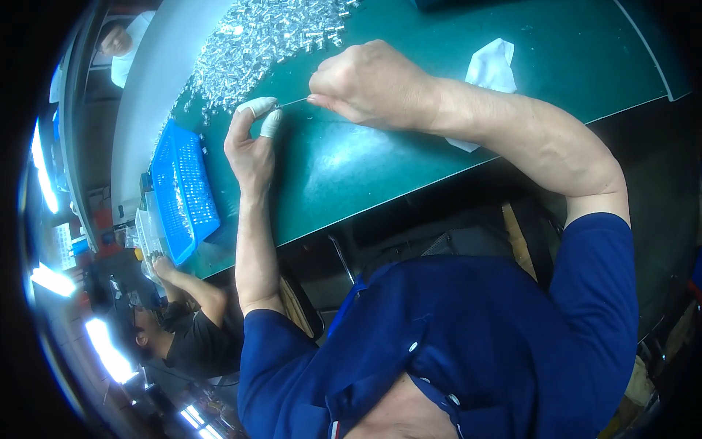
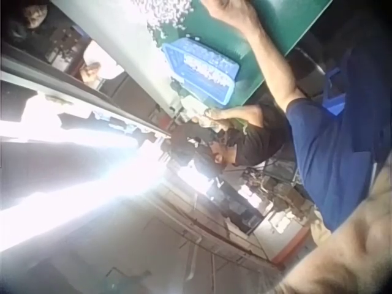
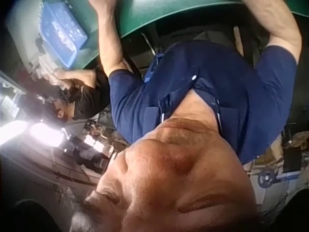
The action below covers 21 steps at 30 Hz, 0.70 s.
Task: The user is manually assembling or inspecting small electronic components with thin wires at a factory workstation.
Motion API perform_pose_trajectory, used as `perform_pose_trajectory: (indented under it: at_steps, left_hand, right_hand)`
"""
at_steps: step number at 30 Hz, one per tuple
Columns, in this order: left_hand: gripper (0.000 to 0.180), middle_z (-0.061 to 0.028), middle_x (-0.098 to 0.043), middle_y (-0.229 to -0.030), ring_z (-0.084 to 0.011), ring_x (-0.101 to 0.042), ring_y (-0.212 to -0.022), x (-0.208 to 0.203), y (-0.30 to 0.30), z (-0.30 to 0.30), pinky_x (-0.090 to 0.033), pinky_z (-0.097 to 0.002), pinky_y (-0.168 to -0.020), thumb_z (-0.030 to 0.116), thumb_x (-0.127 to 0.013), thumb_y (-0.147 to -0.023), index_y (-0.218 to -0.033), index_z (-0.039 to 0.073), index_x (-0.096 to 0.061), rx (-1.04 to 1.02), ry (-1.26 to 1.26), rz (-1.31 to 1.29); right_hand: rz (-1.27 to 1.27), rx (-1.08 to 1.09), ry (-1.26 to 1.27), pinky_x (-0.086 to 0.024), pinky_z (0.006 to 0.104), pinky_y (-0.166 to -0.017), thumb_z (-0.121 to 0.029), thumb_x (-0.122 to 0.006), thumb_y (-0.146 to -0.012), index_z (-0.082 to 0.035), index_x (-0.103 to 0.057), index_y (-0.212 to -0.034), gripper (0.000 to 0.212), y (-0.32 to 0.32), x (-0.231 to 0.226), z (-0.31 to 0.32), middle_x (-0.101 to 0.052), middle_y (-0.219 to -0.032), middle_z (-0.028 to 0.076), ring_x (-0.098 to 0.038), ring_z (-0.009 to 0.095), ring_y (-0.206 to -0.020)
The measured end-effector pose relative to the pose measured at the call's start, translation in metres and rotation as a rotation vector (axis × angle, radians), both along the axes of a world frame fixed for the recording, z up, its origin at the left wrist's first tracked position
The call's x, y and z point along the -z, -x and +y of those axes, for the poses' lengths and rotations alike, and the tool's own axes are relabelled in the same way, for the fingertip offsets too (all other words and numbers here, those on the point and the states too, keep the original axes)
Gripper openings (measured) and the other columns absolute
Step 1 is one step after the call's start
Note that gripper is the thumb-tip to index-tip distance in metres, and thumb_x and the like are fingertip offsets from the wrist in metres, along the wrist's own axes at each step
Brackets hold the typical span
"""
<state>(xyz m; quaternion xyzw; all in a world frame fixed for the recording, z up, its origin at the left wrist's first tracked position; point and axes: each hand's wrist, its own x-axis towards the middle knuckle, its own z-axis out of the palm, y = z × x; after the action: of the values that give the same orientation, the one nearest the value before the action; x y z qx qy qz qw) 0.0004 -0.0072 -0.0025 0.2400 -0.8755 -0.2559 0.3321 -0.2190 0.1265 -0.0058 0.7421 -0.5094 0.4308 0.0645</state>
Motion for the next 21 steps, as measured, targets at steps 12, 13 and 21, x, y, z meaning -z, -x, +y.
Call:
perform_pose_trajectory:
  at_steps: [12,13,21]
  left_hand:
    - [0.019,-0.0092,-0.07,-0.098,-0.0188,-0.066,-0.094,0.007,-0.003,-0.003,-0.05,-0.0292,-0.085,0.001,-0.076,-0.082,-0.1,0.0,-0.071,0.042,-0.088,0.0]
    - [0.018,-0.0085,-0.07,-0.099,-0.0173,-0.066,-0.094,0.008,-0.004,-0.003,-0.05,-0.0285,-0.085,0.001,-0.075,-0.082,-0.1,-0.001,-0.071,0.034,-0.171,0.023]
    - [0.015,-0.0062,-0.07,-0.098,-0.0141,-0.064,-0.094,0.007,-0.001,0.0,-0.05,-0.0268,-0.086,0.001,-0.075,-0.084,-0.098,-0.001,-0.071,0.088,-0.341,0.052]
  right_hand:
    - [0.028,0.028,0.136,-0.048,0.0322,-0.054,-0.018,-0.069,-0.09,-0.004,-0.066,-0.083,0.016,0.0,0.004,-0.006,-0.061,-0.069,0.006,-0.064,0.021,-0.062]
    - [0.076,0.008,0.144,-0.049,0.0332,-0.054,-0.017,-0.07,-0.088,-0.005,-0.065,-0.085,0.013,-0.001,0.001,-0.005,-0.06,-0.071,0.007,-0.063,0.023,-0.062]
    - [0.257,-0.015,0.209,-0.054,0.0306,-0.056,-0.017,-0.068,-0.09,-0.006,-0.067,-0.083,0.013,0.009,-0.004,-0.002,-0.065,-0.073,0.006,-0.069,0.019,-0.067]
